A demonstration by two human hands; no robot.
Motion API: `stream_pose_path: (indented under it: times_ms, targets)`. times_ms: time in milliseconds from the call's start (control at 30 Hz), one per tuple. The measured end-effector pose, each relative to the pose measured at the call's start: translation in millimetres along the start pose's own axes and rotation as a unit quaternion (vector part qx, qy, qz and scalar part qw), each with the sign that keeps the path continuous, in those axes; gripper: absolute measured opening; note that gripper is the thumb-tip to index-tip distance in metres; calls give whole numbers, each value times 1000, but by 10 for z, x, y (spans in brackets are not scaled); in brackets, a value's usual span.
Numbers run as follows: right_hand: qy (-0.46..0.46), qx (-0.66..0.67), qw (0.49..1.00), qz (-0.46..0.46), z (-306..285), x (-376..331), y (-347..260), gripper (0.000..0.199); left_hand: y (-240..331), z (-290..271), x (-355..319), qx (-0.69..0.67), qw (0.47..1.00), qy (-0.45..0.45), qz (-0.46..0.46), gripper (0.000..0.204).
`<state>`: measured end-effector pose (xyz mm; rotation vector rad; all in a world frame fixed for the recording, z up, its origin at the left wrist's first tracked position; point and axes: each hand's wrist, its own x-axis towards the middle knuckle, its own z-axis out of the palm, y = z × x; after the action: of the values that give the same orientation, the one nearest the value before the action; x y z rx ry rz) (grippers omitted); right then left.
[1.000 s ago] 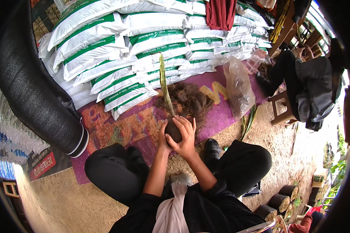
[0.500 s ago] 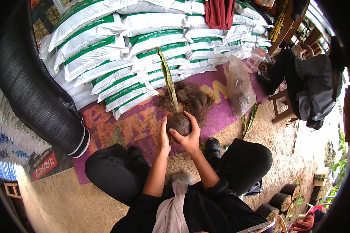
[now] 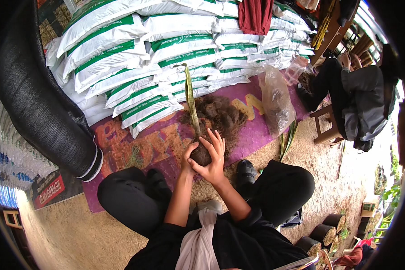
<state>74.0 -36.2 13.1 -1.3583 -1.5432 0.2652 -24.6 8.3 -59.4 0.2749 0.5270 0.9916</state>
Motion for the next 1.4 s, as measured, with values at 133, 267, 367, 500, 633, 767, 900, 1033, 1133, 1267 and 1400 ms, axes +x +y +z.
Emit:
stream_pose_path:
  times_ms: [133, 267, 367, 500, 633, 767, 900, 1033, 1133, 1267, 1400]
  targets:
    - [-27, -30, 999, 15, -59, 22, 35, 71, 68, 265, -96, 18, 1000, -4, 10, 37]
    - [-48, -39, 998, 1, -117, 76, -31, 69, 77, 359, -50, -87, 996, 25, -2, 55]
    - [-51, -40, 998, -15, 0, -27, 69, 68, 59, 304, 9, -33, 998, 54, 14, 57]
    - [-67, -44, 996, 34, -103, 79, -2, 64, 100, 252, 10, 42, 993, 101, 41, 60]
    - [32, 120, 985, 121, -74, 137, 33, 66, 109, 364, -31, 214, 958, 115, 152, 63]
    - [51, 216, 969, 105, -42, 97, 116, 67, 55, 486, -26, 123, 978, 86, 147, 59]
    - [8, -11, 999, 43, -75, 78, -6, 63, 36, 358, -48, 26, 997, 52, 41, 48]
    - [25, -19, 999, 20, -44, 33, 30, 60, -2, 228, -22, 59, 996, 57, 45, 38]
    - [35, 11, 999, 27, -14, 9, 35, 55, 24, 131, 22, 61, 997, 41, 25, 30]
    - [-3, 33, 998, 57, -58, 66, 44, 58, 14, 204, 19, 53, 995, 82, 31, 35]
    - [-32, 28, 998, 55, -100, 133, 9, 64, 74, 345, -2, 41, 993, 100, 38, 49]
